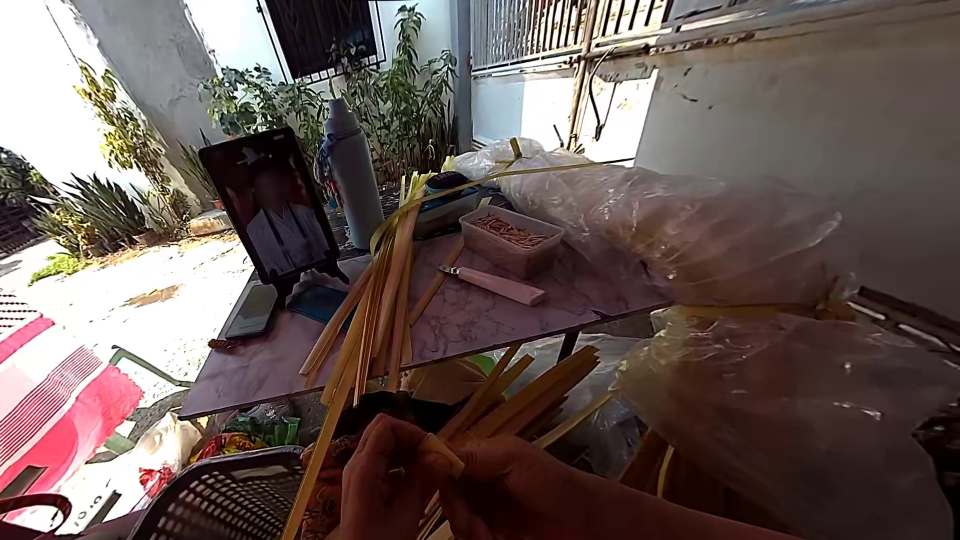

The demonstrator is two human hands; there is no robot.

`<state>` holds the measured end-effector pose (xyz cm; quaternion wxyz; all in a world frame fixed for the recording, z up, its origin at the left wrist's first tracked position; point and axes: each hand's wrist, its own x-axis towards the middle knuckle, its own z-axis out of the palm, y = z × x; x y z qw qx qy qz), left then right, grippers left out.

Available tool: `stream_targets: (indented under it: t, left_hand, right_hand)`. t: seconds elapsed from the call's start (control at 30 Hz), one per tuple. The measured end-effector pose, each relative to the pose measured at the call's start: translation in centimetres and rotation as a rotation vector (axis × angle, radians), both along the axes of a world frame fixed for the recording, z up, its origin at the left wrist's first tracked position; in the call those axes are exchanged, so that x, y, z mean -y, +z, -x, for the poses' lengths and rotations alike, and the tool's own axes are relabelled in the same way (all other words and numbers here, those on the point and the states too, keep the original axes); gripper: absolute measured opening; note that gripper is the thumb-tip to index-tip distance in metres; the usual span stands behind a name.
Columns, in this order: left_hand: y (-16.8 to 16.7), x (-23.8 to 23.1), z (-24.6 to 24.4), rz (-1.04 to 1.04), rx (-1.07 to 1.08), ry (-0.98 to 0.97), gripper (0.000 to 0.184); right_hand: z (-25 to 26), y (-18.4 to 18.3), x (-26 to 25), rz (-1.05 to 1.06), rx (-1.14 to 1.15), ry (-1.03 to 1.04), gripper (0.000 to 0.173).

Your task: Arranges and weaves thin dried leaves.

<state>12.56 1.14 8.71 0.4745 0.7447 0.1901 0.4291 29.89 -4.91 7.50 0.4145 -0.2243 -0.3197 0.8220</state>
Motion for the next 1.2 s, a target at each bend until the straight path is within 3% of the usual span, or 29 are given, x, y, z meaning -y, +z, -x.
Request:
stream_targets:
  t: [0.13,0.23,0.37,0.5,0.6,0.7,0.8,0.9,1.03,1.1,1.2]
  left_hand:
    - [0.5,0.0,-0.3,-0.009,-0.131,0.074,0.018]
    - [1.3,-0.4,0.3,0.101,-0.234,0.004,0.017]
    - [2.4,-0.9,1.4,0.145,-0.393,-0.168,0.037]
    - [0.4,-0.4,0.3,0.017,-0.194,0.012,0.024]
    - [-0.1,0.2,-0.6,-0.023,-0.169,0.098,0.027]
    - [0.7,-0.1,0.2,0.042,-0.311,0.027,0.022]
    - [1.7,-0.8,1.2,0.097,-0.397,-0.167,0.033]
    - [0.4,-0.6,0.5,-0.03,-0.212,-0.059,0.025]
    - [0.1,0.3,-0.4,-0.135,-0.213,0.116,0.028]
    - [0.9,0.2,0.3,-0.075,-0.325,0.048,0.024]
    - [2.5,-0.2,1.8,0.008,-0.432,-0.169,0.039]
  right_hand:
    - [0.5,0.9,0.2,-0.072,0.247,-0.149,0.045]
    - [-0.1,1.1,-0.2,-0.105,0.296,-0.277,0.05]
    - [-0.6,1.0,-0.3,0.02,0.252,-0.261,0.053]
    - [0.1,-0.3,-0.2,0.202,-0.077,-0.082,0.052]
    - [0.7,0.1,0.3,0.093,0.208,-0.093,0.048]
    - [-0.7,0.9,-0.1,-0.042,0.395,-0.176,0.05]
    - [-1.7,0.6,-0.4,-0.002,0.308,-0.127,0.053]
    - [-1.1,-0.7,-0.3,0.131,0.018,0.033,0.052]
    - [0.3,0.6,0.1,0.028,0.331,-0.121,0.046]
    - [-0.5,1.1,-0.1,-0.067,0.38,-0.197,0.048]
    - [-1.2,1.1,-0.2,-0.029,0.322,-0.194,0.045]
